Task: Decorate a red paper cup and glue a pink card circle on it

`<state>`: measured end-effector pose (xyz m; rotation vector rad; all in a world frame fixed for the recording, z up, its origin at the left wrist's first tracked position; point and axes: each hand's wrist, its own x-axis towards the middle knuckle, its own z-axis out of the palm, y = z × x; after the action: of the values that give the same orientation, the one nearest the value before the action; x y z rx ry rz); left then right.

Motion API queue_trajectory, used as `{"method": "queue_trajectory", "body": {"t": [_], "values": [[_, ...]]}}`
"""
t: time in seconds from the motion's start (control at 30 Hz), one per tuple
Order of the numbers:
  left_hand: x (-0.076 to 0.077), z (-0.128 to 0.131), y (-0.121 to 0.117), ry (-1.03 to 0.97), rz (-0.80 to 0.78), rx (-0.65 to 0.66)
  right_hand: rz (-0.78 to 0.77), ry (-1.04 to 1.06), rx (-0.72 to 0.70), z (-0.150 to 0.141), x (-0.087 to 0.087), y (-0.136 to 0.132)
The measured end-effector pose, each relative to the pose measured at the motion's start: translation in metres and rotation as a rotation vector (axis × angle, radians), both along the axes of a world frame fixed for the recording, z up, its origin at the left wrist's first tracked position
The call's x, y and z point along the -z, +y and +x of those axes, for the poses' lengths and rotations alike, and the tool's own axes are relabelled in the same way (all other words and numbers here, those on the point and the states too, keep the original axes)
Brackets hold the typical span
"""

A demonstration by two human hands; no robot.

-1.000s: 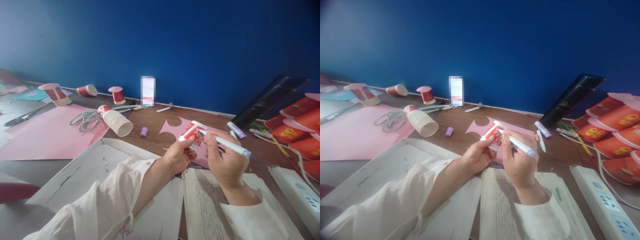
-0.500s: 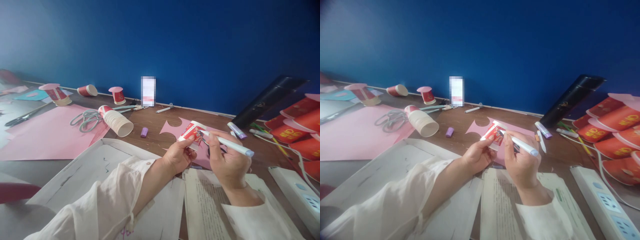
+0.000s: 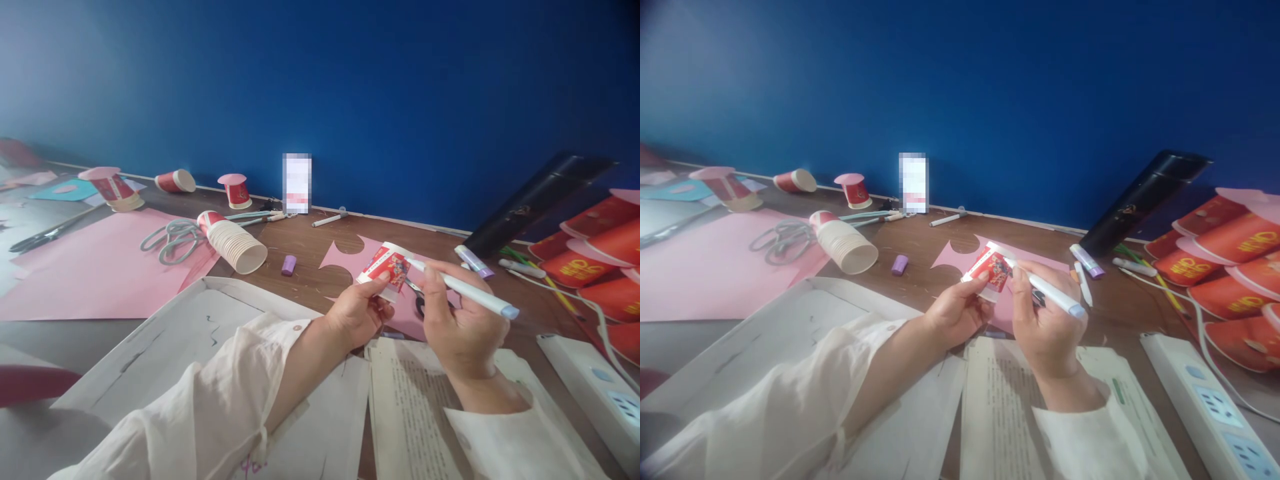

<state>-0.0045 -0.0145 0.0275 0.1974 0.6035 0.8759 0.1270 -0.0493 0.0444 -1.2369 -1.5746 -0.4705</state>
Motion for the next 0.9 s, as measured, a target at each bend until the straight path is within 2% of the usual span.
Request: {"method": "queue_trajectory", "body": {"t": [0.43,0.7,0.9], "values": [[0.0005,-0.0004,-0.0015,-0.015,0.047,0.027,-0.024,0.01,0.053,0.0005,0.0036,0.0005],[0.0,-0.0005,-0.0012,-0.013,0.047,0.025,-0.001,-0.025,0.036,0.0007,0.0015,0.0009],[-0.001,-0.0011,-0.0015,-0.005,0.044,0.018,-0.04,-0.03,0.018,0.0002,0.0009,0.001]]}}
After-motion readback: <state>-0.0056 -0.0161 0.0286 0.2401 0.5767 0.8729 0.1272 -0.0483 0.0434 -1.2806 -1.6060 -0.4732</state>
